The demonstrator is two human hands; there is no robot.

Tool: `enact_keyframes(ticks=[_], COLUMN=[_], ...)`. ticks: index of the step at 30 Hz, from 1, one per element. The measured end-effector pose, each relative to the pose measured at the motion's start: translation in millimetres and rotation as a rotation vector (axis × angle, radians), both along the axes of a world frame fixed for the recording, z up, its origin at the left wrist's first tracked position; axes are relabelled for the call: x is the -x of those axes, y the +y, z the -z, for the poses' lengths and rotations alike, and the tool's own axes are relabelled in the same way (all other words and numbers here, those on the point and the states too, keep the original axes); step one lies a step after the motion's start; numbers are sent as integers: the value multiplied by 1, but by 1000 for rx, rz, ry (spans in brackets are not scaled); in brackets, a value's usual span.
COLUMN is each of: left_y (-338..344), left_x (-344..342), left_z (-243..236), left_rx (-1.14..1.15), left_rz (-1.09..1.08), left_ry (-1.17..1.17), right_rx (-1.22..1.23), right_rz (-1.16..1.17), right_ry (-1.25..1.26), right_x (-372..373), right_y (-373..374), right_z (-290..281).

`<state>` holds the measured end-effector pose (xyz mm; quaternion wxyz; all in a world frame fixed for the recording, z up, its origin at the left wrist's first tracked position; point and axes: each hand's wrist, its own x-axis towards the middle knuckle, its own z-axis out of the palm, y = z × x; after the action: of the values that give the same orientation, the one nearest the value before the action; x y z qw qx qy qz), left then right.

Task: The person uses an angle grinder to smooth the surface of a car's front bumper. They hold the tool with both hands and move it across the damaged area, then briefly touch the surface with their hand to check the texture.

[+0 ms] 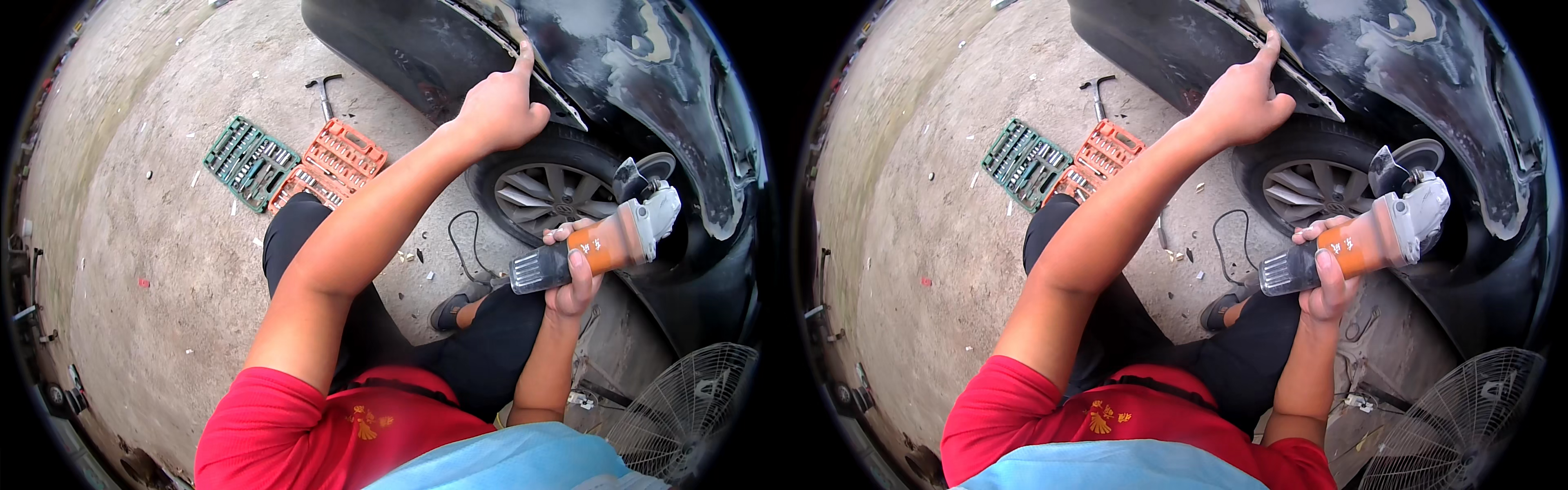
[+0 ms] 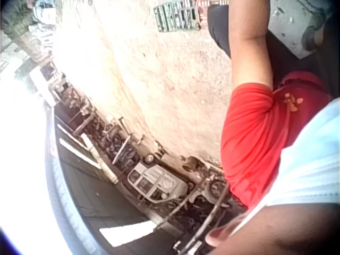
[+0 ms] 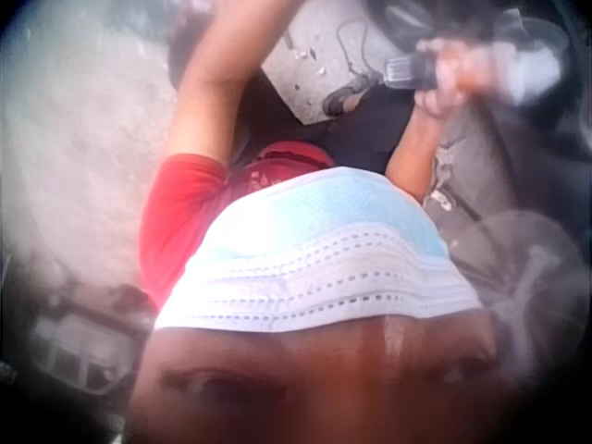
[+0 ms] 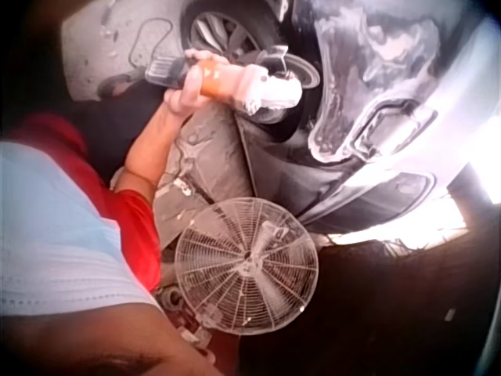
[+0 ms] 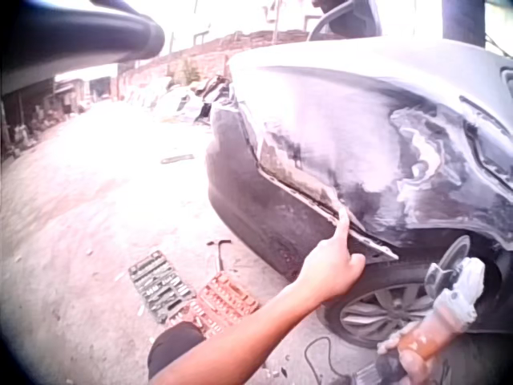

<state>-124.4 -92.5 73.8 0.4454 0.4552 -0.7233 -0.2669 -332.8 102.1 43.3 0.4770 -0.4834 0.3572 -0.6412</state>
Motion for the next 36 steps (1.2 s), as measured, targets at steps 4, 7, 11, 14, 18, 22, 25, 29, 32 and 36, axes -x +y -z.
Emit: enact_keyframes(ticks=[4, 7, 11, 14, 18, 22, 25, 29, 32, 36], left_y=[5, 9, 14, 14, 20, 26, 26, 17, 13, 11], left_x=[5, 12, 23, 32, 37, 42, 46, 47, 43, 44], left_z=[-2, -6, -8, -4, -6, -8, -8, -6, -7, -3], left_rx=[-29, -58, -87, -76, -134, -200, -210, -246, -297, -219], left_rz=[49, 96, 149, 161, 241, 300, 284, 229, 240, 202], left_ry=[-35, -3, 51, 100, 257, 351, 415, 642, 690, 576], right_rx=[-11, -18, -18, -25, -29, -17, -4, -11, -15, -23], right_rz=[8, 12, 36, 33, 38, 41, 52, 47, 41, 52], right_ry=[-3, -1, 2, 17, 31, 34, 32, 25, 27, 44], right_x=[-3, -2, -3, -3, -2, 0, 2, 4, 5, 4], right_y=[0, 0, 1, 1, 1, 1, 1, 3, 4, 6], right_z=[0, 1, 0, -1, -3, -2, -1, -2, -3, -6])
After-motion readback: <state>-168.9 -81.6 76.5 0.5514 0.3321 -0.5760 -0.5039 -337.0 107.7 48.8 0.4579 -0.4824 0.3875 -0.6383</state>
